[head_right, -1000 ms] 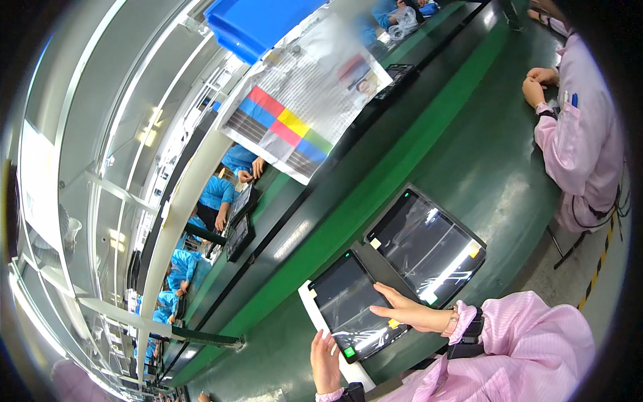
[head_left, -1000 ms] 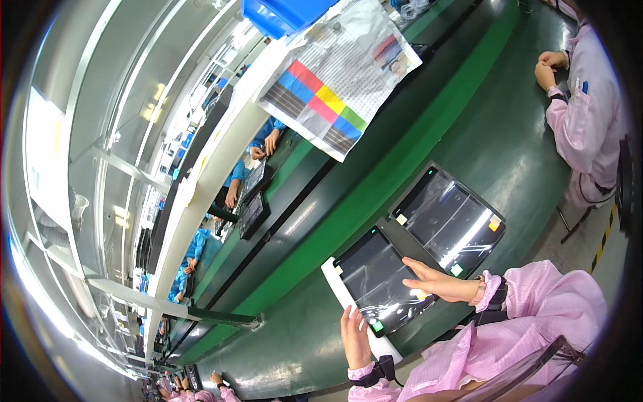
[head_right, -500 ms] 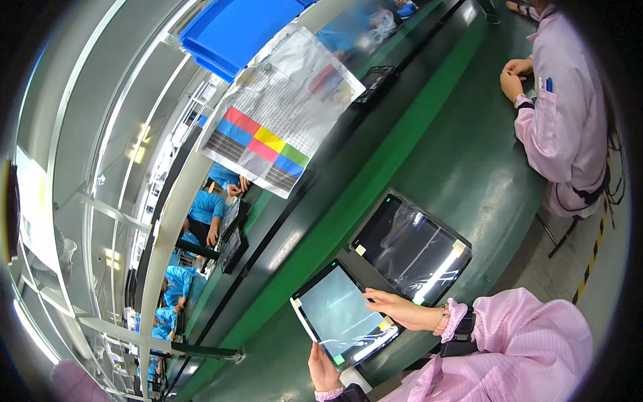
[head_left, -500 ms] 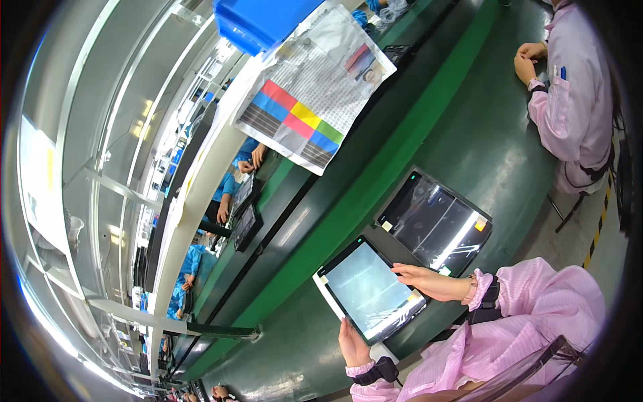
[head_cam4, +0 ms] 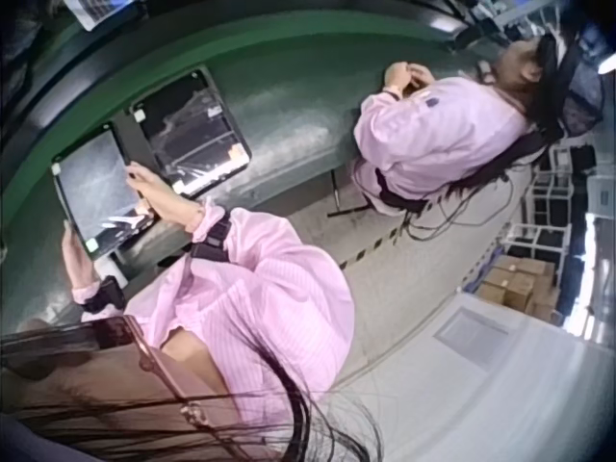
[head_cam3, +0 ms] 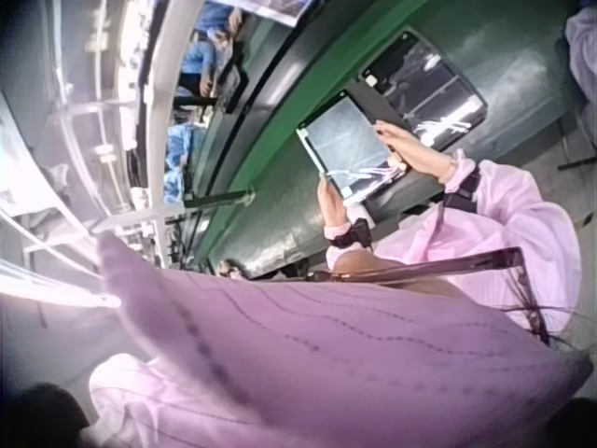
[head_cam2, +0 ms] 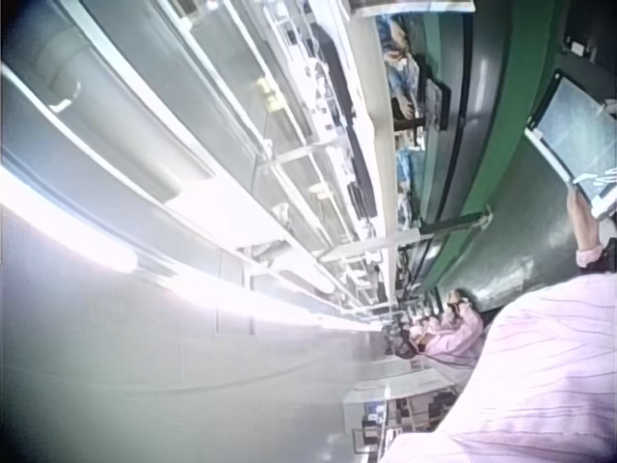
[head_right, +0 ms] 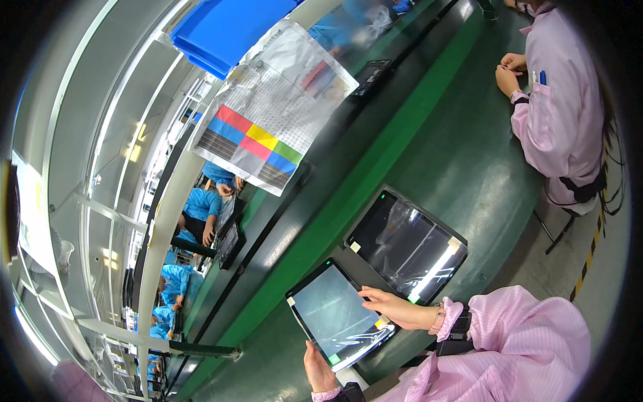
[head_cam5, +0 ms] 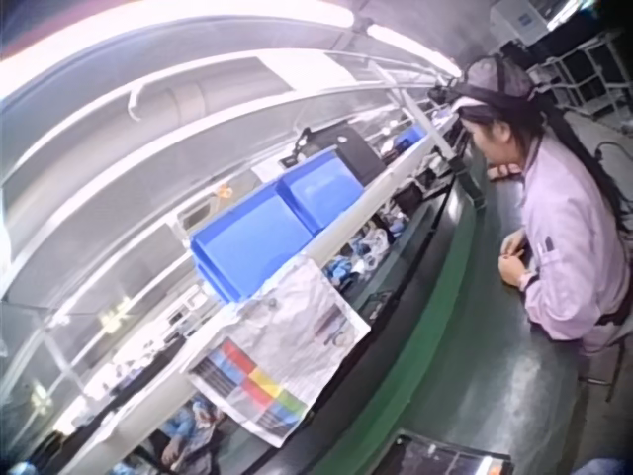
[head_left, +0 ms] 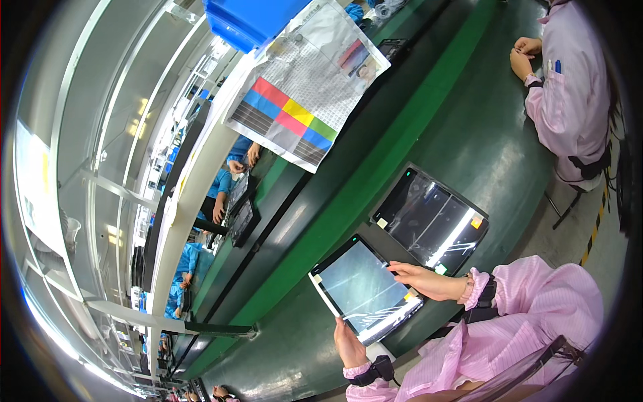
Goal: Testing and inspecting digital tablets on an electronics manufacturing assembly line.
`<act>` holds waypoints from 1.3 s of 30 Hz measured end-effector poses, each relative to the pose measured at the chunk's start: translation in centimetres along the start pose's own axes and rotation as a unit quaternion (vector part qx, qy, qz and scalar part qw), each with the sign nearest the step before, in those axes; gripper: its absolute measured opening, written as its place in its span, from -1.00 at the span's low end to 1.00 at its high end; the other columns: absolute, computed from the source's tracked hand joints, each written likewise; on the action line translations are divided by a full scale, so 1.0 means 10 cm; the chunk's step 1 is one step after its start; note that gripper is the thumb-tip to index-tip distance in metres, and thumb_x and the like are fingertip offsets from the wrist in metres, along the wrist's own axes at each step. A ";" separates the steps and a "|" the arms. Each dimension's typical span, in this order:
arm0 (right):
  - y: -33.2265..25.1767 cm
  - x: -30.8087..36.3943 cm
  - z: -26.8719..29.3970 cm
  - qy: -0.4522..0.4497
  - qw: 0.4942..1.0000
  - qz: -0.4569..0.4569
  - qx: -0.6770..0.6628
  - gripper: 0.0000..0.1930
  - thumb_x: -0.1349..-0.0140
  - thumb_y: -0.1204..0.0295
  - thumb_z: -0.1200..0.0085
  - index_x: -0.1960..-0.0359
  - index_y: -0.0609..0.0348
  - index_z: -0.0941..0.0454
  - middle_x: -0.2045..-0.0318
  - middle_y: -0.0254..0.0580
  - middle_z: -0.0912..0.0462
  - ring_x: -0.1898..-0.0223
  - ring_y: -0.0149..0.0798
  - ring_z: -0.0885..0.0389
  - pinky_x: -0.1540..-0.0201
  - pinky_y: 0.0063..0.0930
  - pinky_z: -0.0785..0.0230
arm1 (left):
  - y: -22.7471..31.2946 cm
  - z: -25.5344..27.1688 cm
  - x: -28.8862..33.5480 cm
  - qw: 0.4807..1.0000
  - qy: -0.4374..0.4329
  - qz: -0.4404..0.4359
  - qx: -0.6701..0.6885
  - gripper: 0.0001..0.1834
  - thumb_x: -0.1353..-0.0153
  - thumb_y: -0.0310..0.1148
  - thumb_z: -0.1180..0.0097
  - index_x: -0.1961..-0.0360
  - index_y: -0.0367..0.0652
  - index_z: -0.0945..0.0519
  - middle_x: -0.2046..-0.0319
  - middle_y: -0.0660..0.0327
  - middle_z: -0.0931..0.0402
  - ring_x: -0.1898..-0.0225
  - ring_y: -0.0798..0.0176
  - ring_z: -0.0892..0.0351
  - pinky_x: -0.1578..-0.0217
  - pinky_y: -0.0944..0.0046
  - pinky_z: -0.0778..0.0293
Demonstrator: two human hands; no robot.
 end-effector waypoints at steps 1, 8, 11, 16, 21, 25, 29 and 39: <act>0.00 0.01 0.00 -0.002 1.000 -0.003 -0.002 -0.47 -0.33 0.30 0.10 -0.30 0.17 -0.10 -0.40 -0.22 0.20 -0.41 -0.16 0.20 -0.30 -0.39 0.04 | 0.01 -0.02 -0.01 1.000 -0.008 -0.009 -0.024 -0.76 -0.34 -0.32 0.10 0.14 -0.29 -0.47 0.17 0.17 -0.53 0.14 0.30 -0.50 0.07 0.31 -0.40; -0.05 0.03 0.01 0.025 0.996 0.010 0.086 -0.47 -0.33 0.35 0.11 -0.31 0.15 -0.08 -0.38 -0.17 0.09 -0.37 -0.16 0.05 -0.20 -0.46 -0.14 | 0.14 -0.22 0.02 0.990 -0.001 -0.091 -0.106 -0.71 -0.36 -0.34 0.16 0.11 -0.40 -0.45 0.23 0.12 -0.55 0.24 0.28 -0.56 0.19 0.33 -0.47; -0.23 0.04 0.05 0.039 0.982 0.100 0.153 -0.45 -0.34 0.41 0.14 -0.33 0.16 -0.02 -0.14 -0.08 -0.36 -0.10 -0.27 -0.41 -0.11 -0.48 -0.27 | 0.22 -0.31 0.10 0.990 -0.017 -0.101 -0.096 -0.63 -0.31 -0.28 0.03 0.03 -0.41 -0.44 0.17 0.13 -0.55 0.19 0.28 -0.56 0.15 0.32 -0.46; -1.10 0.22 -0.28 0.031 0.936 0.274 0.219 -0.45 -0.36 0.44 0.18 -0.35 0.12 0.03 0.30 -0.26 -0.48 0.35 -0.45 -0.48 0.19 -0.53 -0.40 | 0.22 -0.46 0.17 0.995 -0.087 -0.052 0.007 -0.57 -0.30 -0.29 0.08 -0.04 -0.44 -0.38 0.08 0.01 -0.51 0.13 0.16 -0.56 0.07 0.23 -0.47; -1.83 0.56 -0.58 0.104 0.851 0.432 0.279 -0.51 -0.36 0.46 0.20 -0.32 0.14 -0.06 0.55 -0.42 -0.30 0.54 -0.58 -0.27 0.42 -0.67 -0.17 | 0.28 -0.74 0.37 0.992 -0.122 -0.042 0.009 -0.56 -0.31 -0.28 0.13 -0.07 -0.45 -0.33 0.06 -0.01 -0.50 0.11 0.14 -0.56 0.06 0.20 -0.47; -1.97 0.70 -0.52 0.131 0.865 0.449 0.180 -0.62 -0.34 0.49 0.17 -0.20 0.19 -0.23 0.63 -0.48 -0.29 0.58 -0.65 -0.18 0.48 -0.71 -0.05 | 0.27 -0.93 0.41 0.990 -0.120 -0.075 -0.027 -0.56 -0.30 -0.22 0.06 0.05 -0.47 -0.42 0.20 0.05 -0.54 0.22 0.24 -0.56 0.16 0.31 -0.46; -1.76 0.56 -0.40 0.093 0.919 0.382 0.038 -0.75 -0.34 0.47 0.14 -0.01 0.28 -0.36 0.55 -0.45 -0.46 0.55 -0.66 -0.33 0.46 -0.75 -0.19 | 0.23 -0.87 0.42 0.990 -0.108 -0.091 -0.014 -0.56 -0.30 -0.23 0.07 0.04 -0.48 -0.41 0.19 0.04 -0.54 0.23 0.23 -0.56 0.16 0.30 -0.47; -1.61 0.50 -0.30 -0.123 0.986 0.112 -0.030 -0.45 -0.38 0.00 0.35 -0.05 0.25 -0.41 0.04 -0.24 -0.55 0.05 -0.42 -0.51 -0.05 -0.44 -0.35 | 0.58 -1.42 0.29 0.969 -0.116 -0.213 -0.045 -0.64 -0.33 -0.31 0.13 0.05 -0.44 -0.43 0.21 0.11 -0.54 0.22 0.29 -0.53 0.16 0.36 -0.42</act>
Point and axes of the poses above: each hand's wrist, its own x-axis away from the middle knuckle, its own z-axis out of the back of the hand, y = z × x, the point moved 7 cm from there along -x, towards the middle knuckle
